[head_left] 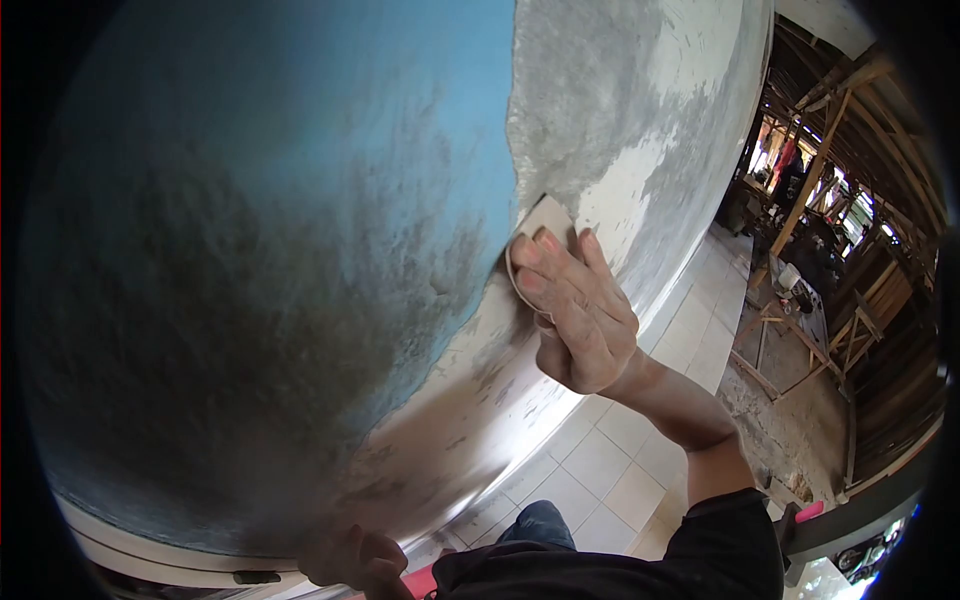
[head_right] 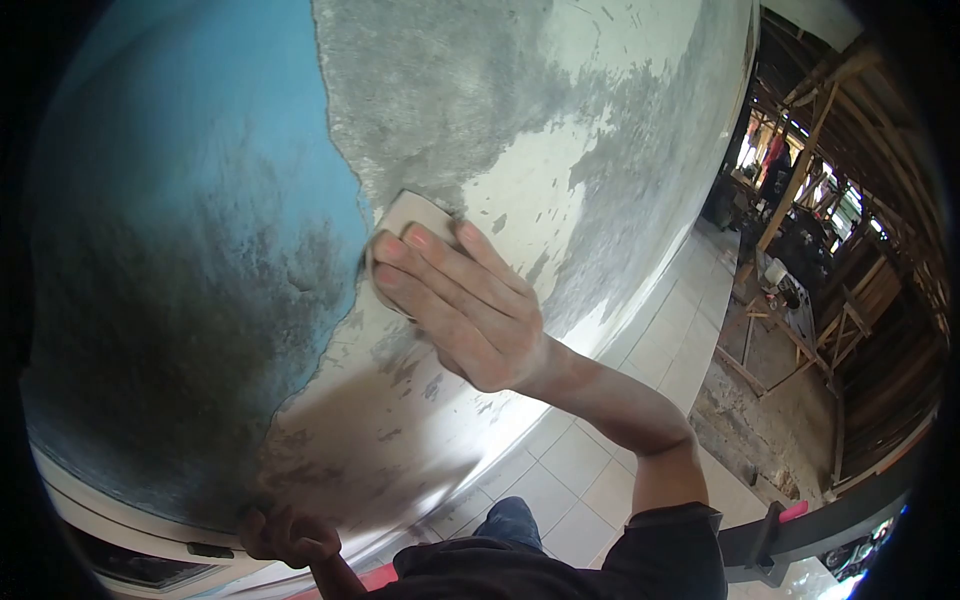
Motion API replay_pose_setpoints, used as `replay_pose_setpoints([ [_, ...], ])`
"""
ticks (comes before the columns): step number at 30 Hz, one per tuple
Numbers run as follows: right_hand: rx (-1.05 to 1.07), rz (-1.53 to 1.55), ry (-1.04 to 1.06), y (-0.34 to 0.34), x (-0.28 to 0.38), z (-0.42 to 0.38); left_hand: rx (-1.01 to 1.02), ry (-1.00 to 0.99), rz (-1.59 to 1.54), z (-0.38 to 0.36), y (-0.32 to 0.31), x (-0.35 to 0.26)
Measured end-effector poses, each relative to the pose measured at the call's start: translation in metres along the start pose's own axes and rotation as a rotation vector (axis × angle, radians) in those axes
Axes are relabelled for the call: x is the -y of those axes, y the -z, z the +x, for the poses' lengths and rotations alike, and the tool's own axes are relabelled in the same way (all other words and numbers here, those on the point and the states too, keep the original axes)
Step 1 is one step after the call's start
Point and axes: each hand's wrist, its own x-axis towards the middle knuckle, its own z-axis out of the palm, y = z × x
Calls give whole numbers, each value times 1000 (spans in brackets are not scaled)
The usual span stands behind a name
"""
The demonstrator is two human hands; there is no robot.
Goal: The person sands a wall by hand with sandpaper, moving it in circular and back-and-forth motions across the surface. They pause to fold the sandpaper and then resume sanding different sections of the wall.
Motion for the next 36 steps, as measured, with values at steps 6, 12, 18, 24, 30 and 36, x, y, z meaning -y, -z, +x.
replay_pose_setpoints([
  [6,42,41,-29,0,7,-24,-17,42,57,-5,4,3],
  [12,-58,-8,-80,-2,-4,2,-23,98,79,-11,3,1],
  [18,-60,-47,14,-8,-12,-21,-8,30,113,0,2,0],
  [24,-29,-51,-56,-1,-7,-16,-128,38,8,-6,-4,8],
  [30,-112,-99,6,-5,-16,-2,-205,-59,-49,15,-21,5],
  [36,-102,-67,39,-6,-14,-22,-262,-92,-82,26,-25,7],
])
